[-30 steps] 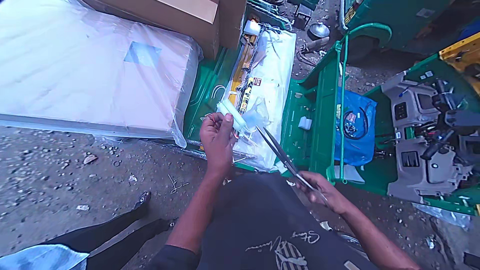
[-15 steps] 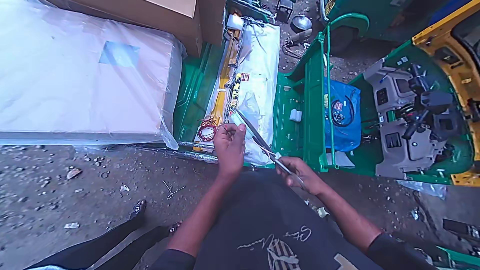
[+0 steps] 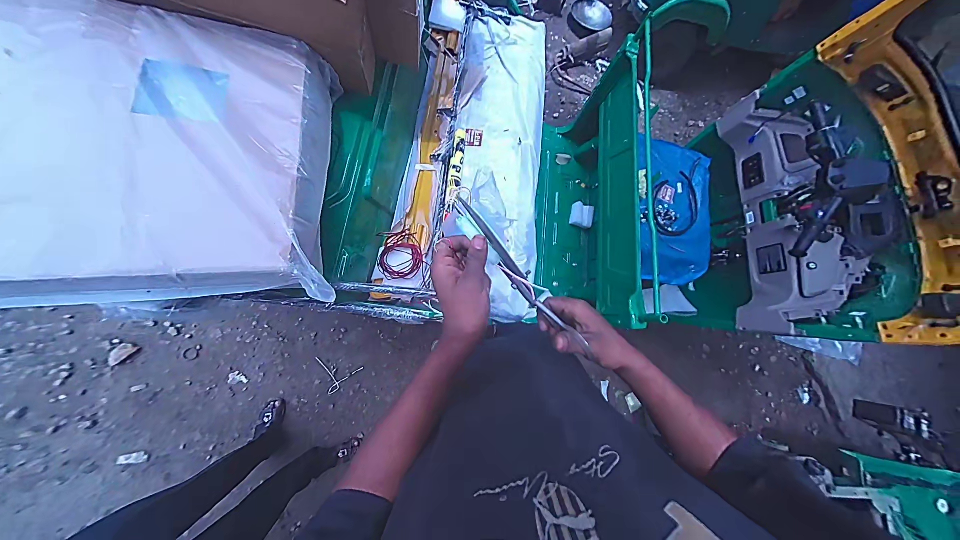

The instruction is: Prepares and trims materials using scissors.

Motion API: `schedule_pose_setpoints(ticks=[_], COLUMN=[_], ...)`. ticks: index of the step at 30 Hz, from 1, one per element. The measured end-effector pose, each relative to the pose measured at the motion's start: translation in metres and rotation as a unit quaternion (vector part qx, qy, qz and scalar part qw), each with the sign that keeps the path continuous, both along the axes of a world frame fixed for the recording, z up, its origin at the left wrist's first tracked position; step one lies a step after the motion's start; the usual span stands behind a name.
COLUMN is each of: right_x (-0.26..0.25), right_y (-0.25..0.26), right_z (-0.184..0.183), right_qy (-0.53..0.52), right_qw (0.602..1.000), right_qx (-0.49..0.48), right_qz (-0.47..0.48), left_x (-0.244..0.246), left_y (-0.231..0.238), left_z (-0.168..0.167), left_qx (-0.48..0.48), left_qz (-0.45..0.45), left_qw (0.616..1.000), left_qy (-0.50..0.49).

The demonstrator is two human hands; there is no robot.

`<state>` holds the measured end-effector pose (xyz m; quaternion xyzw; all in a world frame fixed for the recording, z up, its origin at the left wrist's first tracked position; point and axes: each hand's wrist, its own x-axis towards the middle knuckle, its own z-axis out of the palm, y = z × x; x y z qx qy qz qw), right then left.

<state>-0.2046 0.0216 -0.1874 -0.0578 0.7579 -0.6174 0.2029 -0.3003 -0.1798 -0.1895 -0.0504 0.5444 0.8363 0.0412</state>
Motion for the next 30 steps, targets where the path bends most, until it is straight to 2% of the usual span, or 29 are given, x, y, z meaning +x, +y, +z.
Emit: schedule_pose_setpoints(ticks=[6,12,22,30], right_x=[-0.020,-0.058,-0.150,-0.192], right_y=[0.024,0.062,0.130,0.153], right_z=[-0.011,-0.034,-0.103,-0.159], right_qy=[-0.046,-0.096,-0.209,-0.281], right_qw=[0.998,0.992,0.975,0.957], right_qx=[0.008,-0.013,0.026,-0.011], right_qz=[-0.047,-0.076,-0.069,-0.064], left_x=[-0.031,-0.072,-0.162,-0.213], left_y=[0.026,0.073,0.148,0.173], left_z=[-0.014,-0.032,-0.102,-0.159], left_qx=[-0.016,-0.051,-0.085,-0.141], left_qz=[-0.041,-0.042,-0.009,-0.011], left_qw=[0.999,0.997,0.984,0.957], left_qy=[-0.013,-0.039,-0.154,-0.253])
